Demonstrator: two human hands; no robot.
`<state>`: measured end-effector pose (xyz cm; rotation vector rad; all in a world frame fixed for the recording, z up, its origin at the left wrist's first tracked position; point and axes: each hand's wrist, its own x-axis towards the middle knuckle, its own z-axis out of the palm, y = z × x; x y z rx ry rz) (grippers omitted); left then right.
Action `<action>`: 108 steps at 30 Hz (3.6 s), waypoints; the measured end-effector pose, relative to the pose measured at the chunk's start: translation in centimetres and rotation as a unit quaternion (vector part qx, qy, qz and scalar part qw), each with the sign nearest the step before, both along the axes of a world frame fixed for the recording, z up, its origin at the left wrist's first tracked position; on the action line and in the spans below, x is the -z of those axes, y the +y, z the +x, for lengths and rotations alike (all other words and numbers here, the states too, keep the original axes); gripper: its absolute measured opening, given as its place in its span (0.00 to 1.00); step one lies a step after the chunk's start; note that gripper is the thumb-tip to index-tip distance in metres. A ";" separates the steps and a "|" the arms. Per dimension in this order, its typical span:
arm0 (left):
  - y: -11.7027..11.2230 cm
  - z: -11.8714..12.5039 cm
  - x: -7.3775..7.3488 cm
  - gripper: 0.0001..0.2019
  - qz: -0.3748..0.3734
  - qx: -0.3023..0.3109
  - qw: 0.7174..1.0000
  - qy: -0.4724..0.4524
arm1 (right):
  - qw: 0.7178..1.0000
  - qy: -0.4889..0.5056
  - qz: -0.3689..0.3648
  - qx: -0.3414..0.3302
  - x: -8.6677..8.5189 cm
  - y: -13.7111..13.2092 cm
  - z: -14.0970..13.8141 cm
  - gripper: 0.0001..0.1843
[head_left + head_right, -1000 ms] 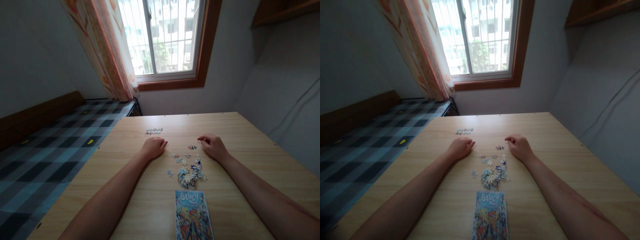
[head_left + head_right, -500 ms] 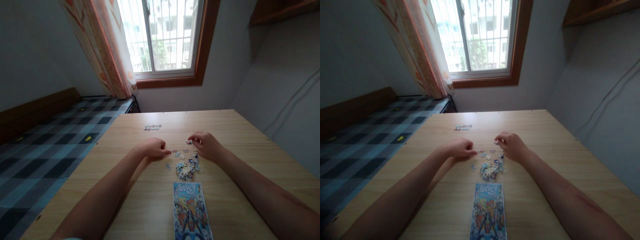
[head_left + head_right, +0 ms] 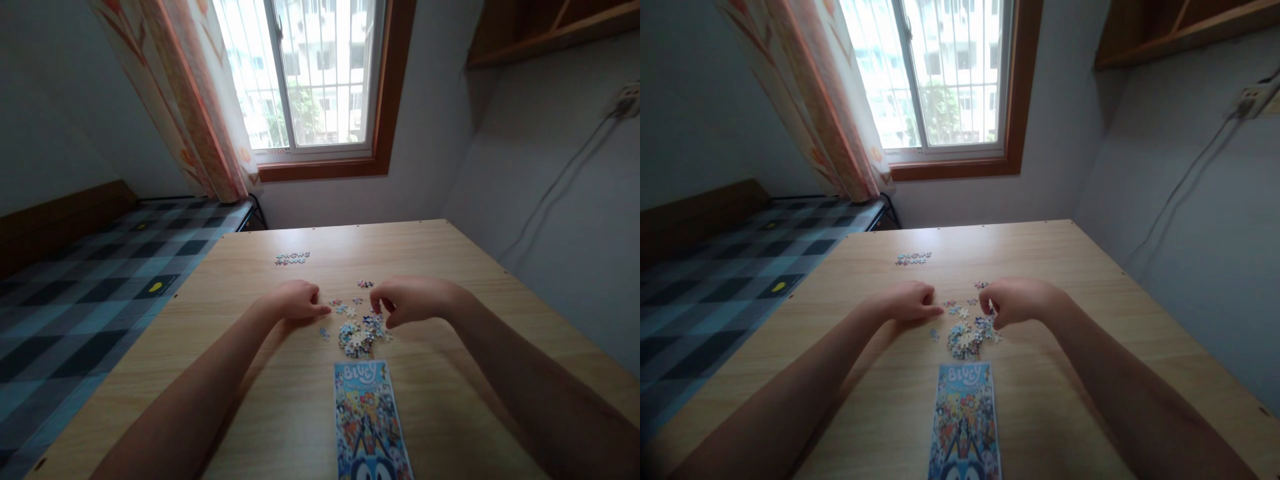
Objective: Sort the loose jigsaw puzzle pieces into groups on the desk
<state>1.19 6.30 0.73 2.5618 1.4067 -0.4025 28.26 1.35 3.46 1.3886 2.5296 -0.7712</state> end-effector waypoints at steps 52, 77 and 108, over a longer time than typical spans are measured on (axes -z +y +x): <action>0.4 -0.2 0.7 0.28 0.007 -0.020 1.000 -0.002 | 0.997 -0.010 0.004 0.082 2.2 3.1 2.8 0.24; 0.3 -0.2 0.5 0.27 0.012 -0.015 1.000 -0.003 | 0.998 0.057 0.008 -0.005 2.2 2.1 0.4 0.08; 0.3 -0.2 0.7 0.26 0.013 -0.013 1.000 -0.001 | 0.998 -0.001 0.055 0.006 2.7 1.8 -0.6 0.17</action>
